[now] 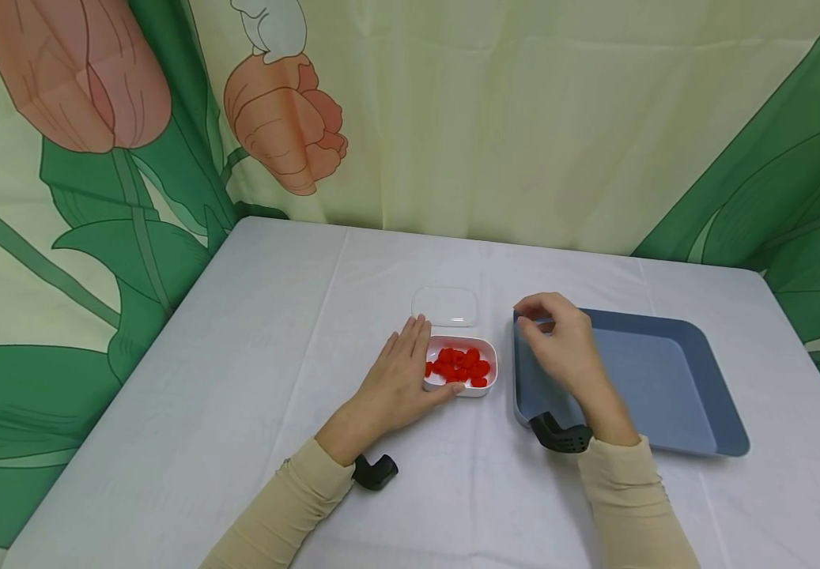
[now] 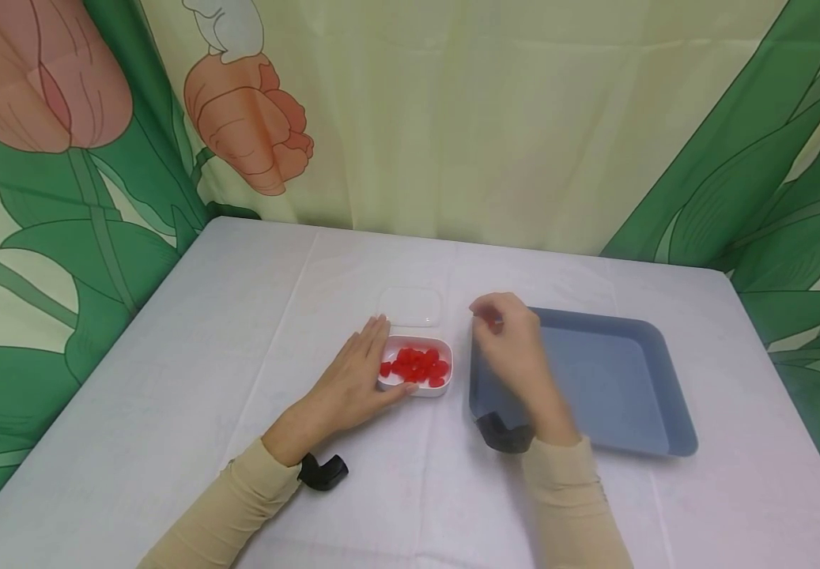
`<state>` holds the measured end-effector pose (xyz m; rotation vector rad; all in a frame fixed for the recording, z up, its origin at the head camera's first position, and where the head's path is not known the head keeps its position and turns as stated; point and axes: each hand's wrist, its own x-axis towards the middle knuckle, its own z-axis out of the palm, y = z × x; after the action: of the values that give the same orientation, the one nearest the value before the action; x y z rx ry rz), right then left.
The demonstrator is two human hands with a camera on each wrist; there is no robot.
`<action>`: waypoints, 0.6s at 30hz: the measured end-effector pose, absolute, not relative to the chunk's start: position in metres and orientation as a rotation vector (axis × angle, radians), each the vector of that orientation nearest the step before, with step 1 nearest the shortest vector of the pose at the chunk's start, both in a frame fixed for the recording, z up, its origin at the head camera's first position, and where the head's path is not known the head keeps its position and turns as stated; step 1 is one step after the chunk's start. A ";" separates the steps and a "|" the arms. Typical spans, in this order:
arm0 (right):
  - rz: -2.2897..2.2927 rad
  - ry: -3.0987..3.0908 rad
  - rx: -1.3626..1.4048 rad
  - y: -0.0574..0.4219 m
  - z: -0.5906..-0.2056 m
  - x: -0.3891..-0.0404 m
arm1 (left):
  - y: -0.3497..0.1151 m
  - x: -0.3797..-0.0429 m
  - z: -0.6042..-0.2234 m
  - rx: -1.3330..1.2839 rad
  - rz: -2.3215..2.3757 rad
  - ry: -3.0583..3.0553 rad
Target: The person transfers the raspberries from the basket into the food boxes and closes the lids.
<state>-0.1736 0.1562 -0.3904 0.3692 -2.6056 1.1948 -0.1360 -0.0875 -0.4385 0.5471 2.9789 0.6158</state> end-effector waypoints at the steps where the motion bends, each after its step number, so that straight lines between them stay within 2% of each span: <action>1: 1.199 -2.609 0.361 0.157 -0.391 -0.174 | -0.087 -0.136 -0.439 0.551 0.619 2.981; 18: 1.115 -2.755 0.286 0.167 -0.404 -0.180 | -0.086 -0.137 -0.439 0.530 0.604 2.975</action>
<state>-0.1800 0.1669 -0.4035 0.2864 -2.7553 1.1148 -0.1373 -0.0865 -0.4392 0.5299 2.9754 0.6036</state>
